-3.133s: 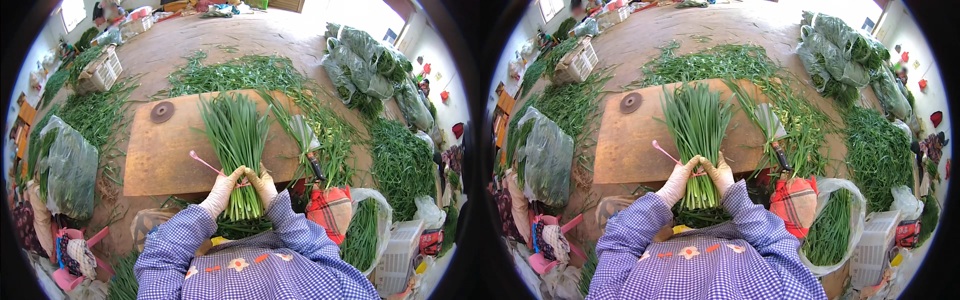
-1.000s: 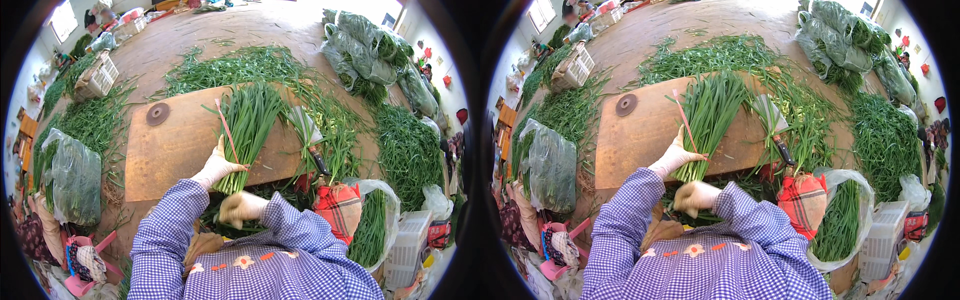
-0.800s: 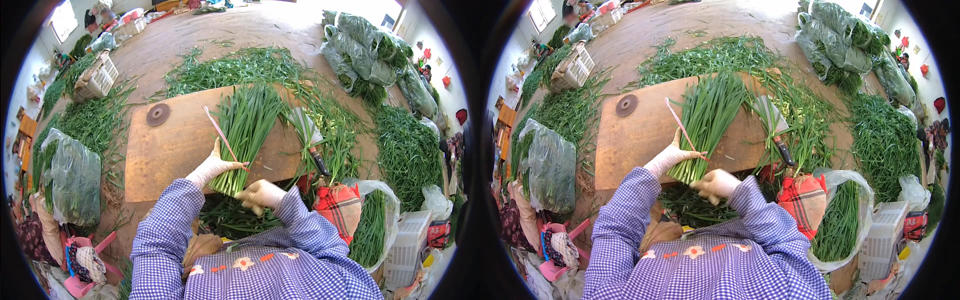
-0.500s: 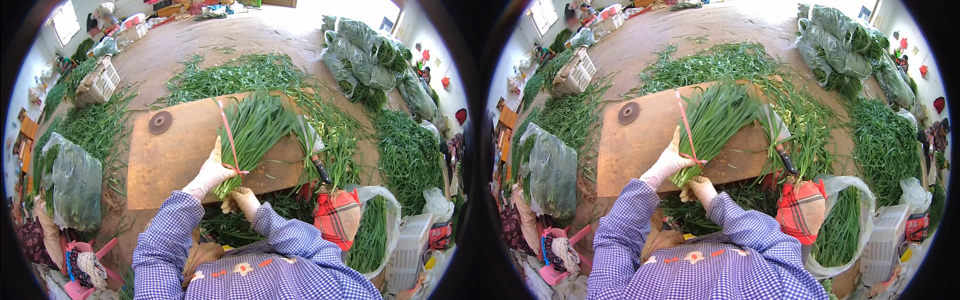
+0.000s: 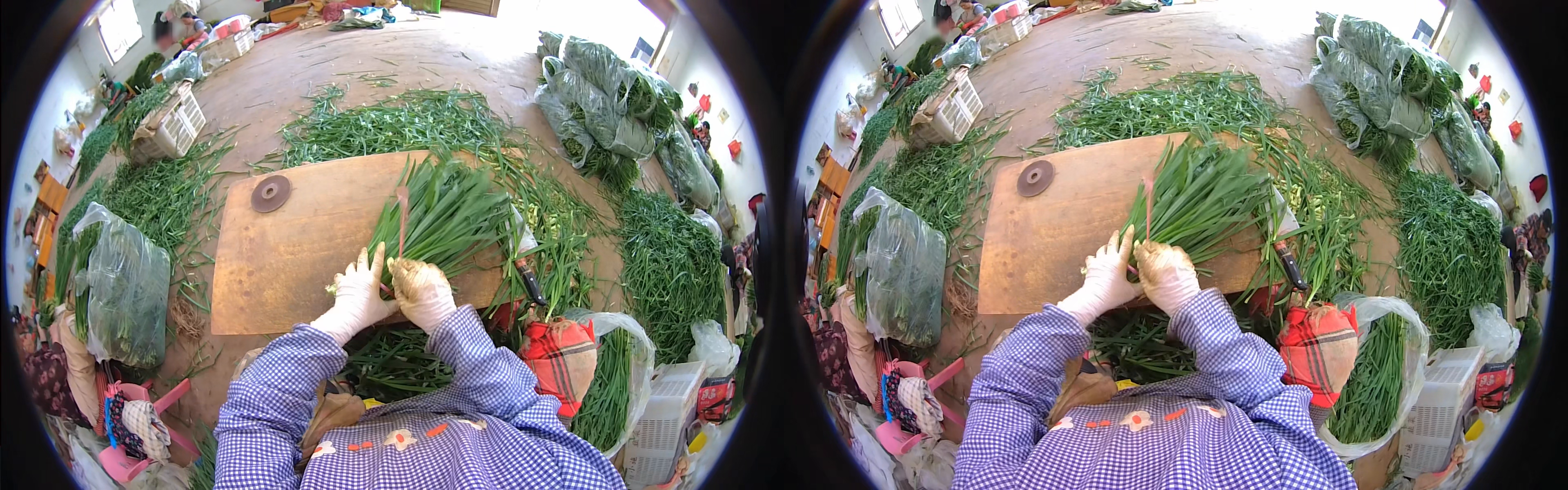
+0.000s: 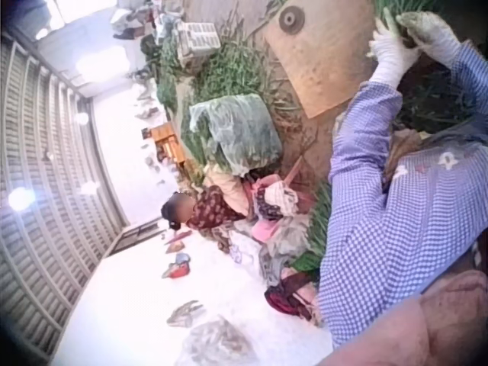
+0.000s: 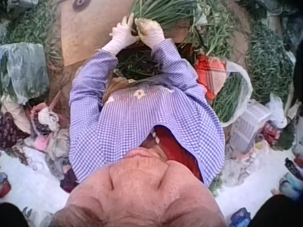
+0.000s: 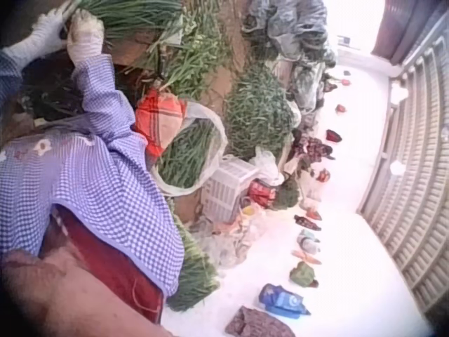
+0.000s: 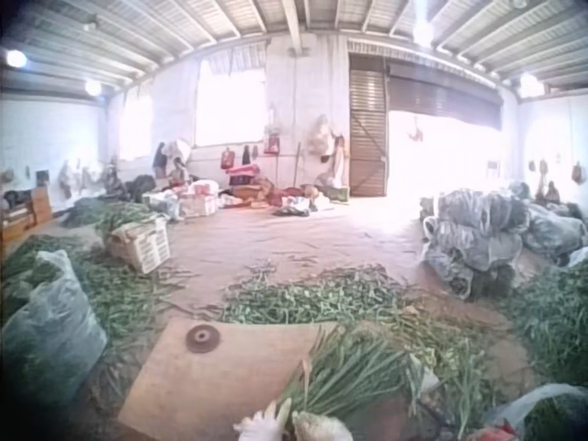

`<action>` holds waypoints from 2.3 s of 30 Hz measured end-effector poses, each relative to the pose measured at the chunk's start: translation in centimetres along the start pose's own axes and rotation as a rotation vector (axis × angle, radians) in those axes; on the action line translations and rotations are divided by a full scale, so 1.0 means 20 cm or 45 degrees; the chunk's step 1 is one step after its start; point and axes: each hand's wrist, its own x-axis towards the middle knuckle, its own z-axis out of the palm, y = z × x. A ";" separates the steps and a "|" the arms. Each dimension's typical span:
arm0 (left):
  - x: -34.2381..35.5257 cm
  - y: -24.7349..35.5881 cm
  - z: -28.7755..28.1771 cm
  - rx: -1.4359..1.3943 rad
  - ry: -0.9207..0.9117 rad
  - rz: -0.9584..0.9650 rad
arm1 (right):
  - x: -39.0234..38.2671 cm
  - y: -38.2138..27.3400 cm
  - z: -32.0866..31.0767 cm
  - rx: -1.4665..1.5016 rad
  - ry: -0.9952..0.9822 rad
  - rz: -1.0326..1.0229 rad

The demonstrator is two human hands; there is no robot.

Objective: The person trims the ends of green onions using a knife on a wooden board, then bundles them with a rubber band. The trimmed onions are placed into a plastic bag. The person repeats this process with multiple bunches of green onions.

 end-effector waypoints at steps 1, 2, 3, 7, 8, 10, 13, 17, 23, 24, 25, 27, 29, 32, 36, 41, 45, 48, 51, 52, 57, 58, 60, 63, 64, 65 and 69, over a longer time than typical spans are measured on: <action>0.01 -0.03 -0.02 -0.116 -0.001 0.025 | 0.00 0.03 0.03 -0.040 0.244 -0.129; 0.04 -0.10 -0.06 -0.616 -0.021 -0.012 | 0.00 0.04 0.04 -0.065 0.109 -0.009; 0.07 -0.18 -0.10 -1.121 -0.043 -0.057 | 0.00 0.04 0.04 -0.087 -0.033 0.110; 0.11 -0.29 -0.15 -1.114 -0.296 0.096 | 0.08 -0.03 -0.07 -0.248 -0.514 0.298; 0.11 -0.29 -0.16 -1.048 -0.334 0.124 | 0.10 -0.02 -0.07 -0.258 -0.578 0.308; 0.10 -0.28 -0.17 -0.957 -0.319 0.208 | 0.11 -0.02 -0.09 -0.238 -0.651 0.316; 0.14 -0.25 -0.11 -0.545 -0.089 0.360 | 0.13 -0.01 -0.08 -0.221 -0.733 0.319; 0.20 -0.27 0.05 -0.501 0.210 0.452 | 0.14 -0.01 -0.03 -0.266 -0.684 0.287; 0.14 -0.20 -0.09 -0.377 0.099 0.155 | 0.15 0.01 0.03 -0.245 -0.580 0.276; 0.09 -0.14 -0.16 -0.296 0.102 0.141 | 0.15 0.01 0.02 -0.226 -0.577 0.283; 0.03 -0.09 -0.23 -0.216 0.105 0.132 | 0.15 0.02 0.01 -0.211 -0.573 0.292; -0.07 -0.03 -0.32 -0.174 -0.087 0.120 | 0.15 0.03 0.01 -0.194 -0.582 0.303; -0.16 -0.01 -0.32 -0.086 -0.232 0.140 | 0.15 0.00 0.01 -0.221 -0.569 0.322; -0.14 -0.12 -0.22 -0.305 -0.101 0.126 | 0.13 0.01 0.01 -0.229 -0.534 0.301; -0.10 -0.21 -0.14 -0.347 -0.010 0.141 | 0.14 -0.01 0.02 -0.318 -0.597 0.306; -0.14 -0.10 0.06 -0.076 0.081 0.238 | 0.08 0.00 0.05 -0.344 -0.537 0.288; -0.14 -0.21 -0.02 -0.961 0.055 0.052 | 0.05 0.02 0.03 -0.216 -0.444 0.254; -0.10 -0.21 -0.07 -0.886 0.087 -0.079 | 0.05 0.03 0.03 -0.233 -0.446 0.256; -0.13 -0.10 -0.15 -0.331 -0.073 -0.113 | 0.04 0.02 0.06 -0.226 -0.443 0.265; -0.13 -0.08 -0.14 -0.218 -0.056 -0.150 | 0.05 0.02 0.06 -0.245 -0.472 0.282; -0.07 -0.08 -0.01 0.014 0.065 -0.140 | 0.02 0.02 0.09 -0.261 -0.365 0.225; -0.06 -0.10 0.00 -0.001 0.058 -0.129 | 0.02 0.01 0.09 -0.268 -0.353 0.234; -0.07 -0.12 -0.03 -0.026 -0.008 -0.140 | 0.03 -0.01 0.09 -0.275 -0.354 0.261; -0.11 -0.14 -0.13 -0.086 -0.131 -0.159 | 0.03 0.01 0.08 -0.200 -0.386 0.318; -0.12 -0.16 -0.14 -0.118 -0.141 -0.148 | 0.03 0.01 0.08 -0.204 -0.362 0.304; -0.13 -0.17 -0.14 -0.150 -0.151 -0.138 | 0.03 0.02 0.09 -0.208 -0.337 0.291; -0.13 -0.18 -0.15 -0.382 0.047 -0.192 | 0.03 0.02 0.11 -0.206 -0.266 0.250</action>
